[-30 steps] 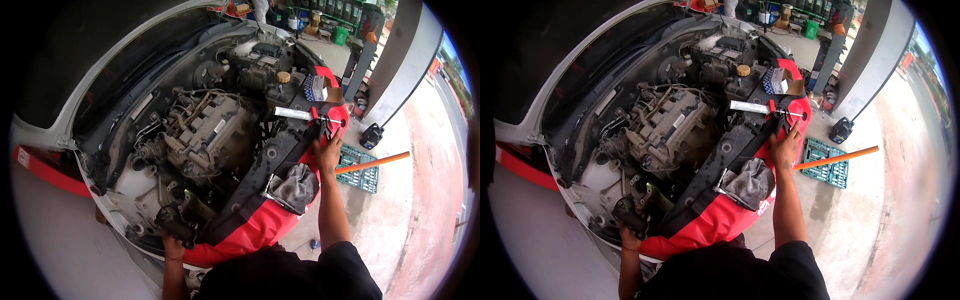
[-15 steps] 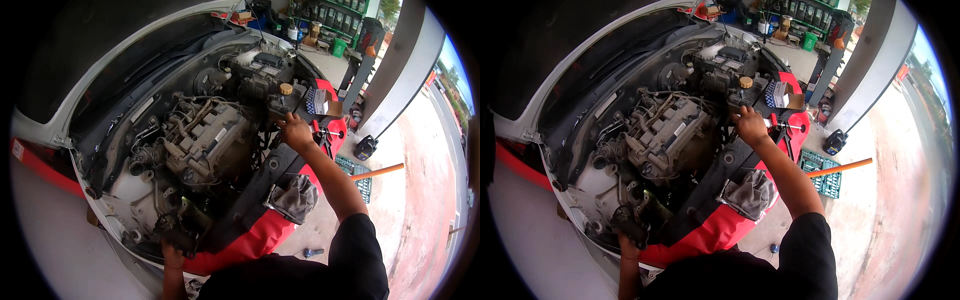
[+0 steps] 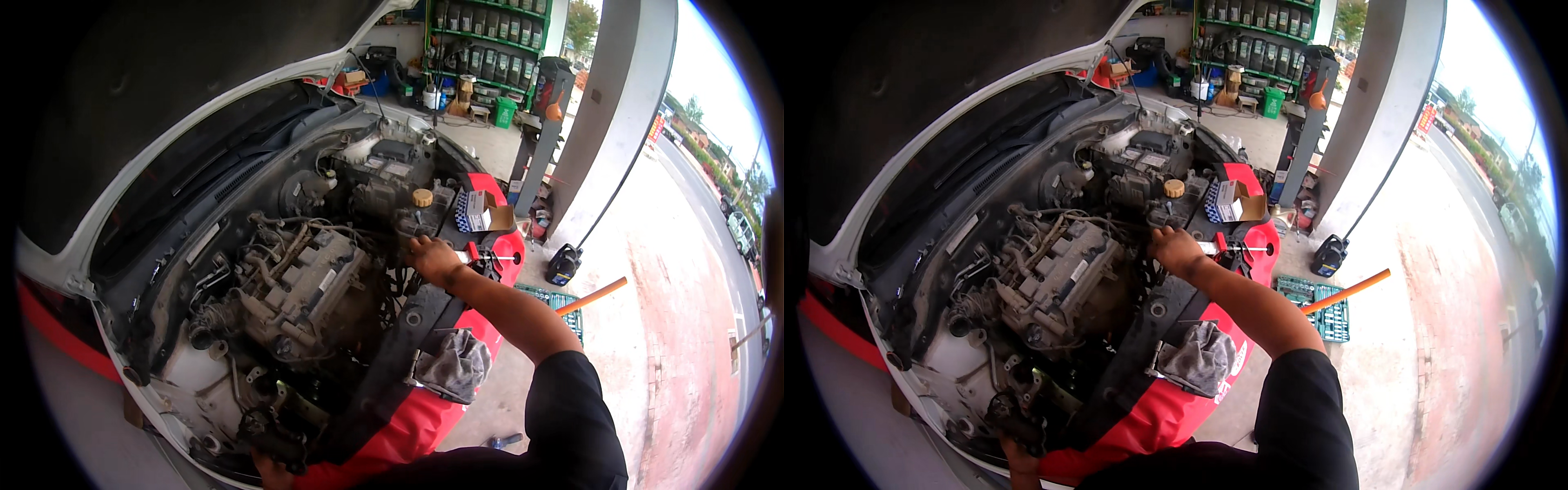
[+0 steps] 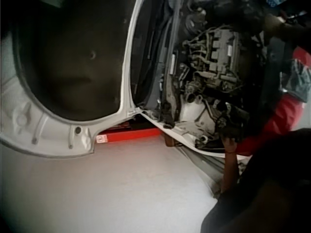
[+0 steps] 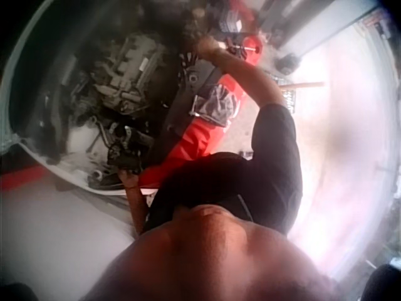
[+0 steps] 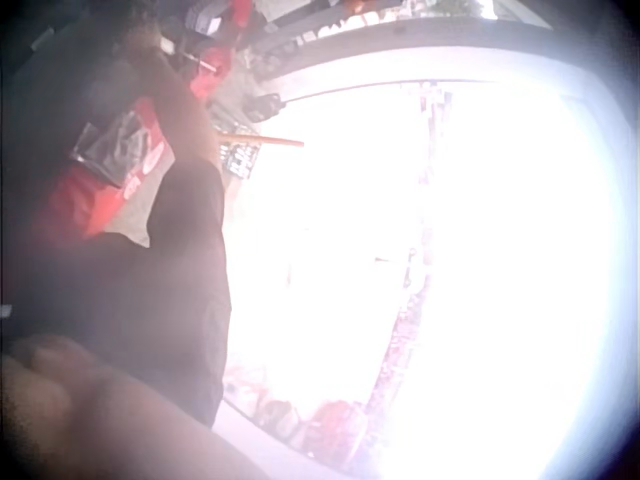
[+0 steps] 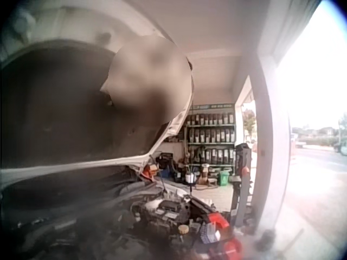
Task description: The person holds an automotive water pump near a vehicle engine, pointing at the impeller and the gasket surface.
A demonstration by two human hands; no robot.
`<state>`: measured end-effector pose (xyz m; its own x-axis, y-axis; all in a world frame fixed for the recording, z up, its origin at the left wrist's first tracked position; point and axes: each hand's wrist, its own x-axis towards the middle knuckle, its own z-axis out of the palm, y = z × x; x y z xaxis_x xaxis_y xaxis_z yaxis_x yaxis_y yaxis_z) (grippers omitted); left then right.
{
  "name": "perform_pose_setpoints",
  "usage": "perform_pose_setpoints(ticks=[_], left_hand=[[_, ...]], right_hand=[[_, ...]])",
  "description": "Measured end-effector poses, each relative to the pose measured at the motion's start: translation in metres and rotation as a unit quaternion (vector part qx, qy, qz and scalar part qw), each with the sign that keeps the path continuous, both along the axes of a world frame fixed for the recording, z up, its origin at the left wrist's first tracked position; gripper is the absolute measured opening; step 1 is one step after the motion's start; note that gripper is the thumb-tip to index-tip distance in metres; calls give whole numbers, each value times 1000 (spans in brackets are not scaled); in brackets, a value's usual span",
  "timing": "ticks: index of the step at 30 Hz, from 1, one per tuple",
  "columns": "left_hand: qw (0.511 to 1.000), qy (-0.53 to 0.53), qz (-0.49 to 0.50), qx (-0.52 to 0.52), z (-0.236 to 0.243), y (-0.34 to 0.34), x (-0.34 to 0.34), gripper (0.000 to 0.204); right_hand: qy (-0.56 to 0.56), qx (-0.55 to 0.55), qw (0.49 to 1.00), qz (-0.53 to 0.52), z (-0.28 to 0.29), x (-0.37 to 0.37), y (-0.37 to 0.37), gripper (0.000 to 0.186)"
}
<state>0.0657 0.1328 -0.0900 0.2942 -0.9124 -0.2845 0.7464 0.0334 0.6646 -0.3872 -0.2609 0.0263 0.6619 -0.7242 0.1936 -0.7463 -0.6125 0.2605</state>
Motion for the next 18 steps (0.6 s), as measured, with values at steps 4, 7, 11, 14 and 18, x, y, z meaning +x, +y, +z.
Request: perform_pose_setpoints(ticks=[4, 7, 11, 14, 18], left_hand=[[989, -124, -24, -73, 9, -2, -9, 51], [986, 62, -105, -116, 11, 11, 10, 53], [976, -196, -14, -92, 6, 4, -3, 56], [990, -110, -33, -80, 37, -2, -22, 54], [965, -232, -86, -92, 16, -9, -10, 73]], right_hand=[[-136, 63, 988, -29, 14, 11, 26, 51], [-390, 223, 893, -11, 39, 35, 72, 70], [-639, 310, 702, -50, 44, 5, 105, 69], [-788, 319, 520, -84, 80, -19, 163, 72], [-859, 342, 380, 8, 79, -16, 273, 76]])
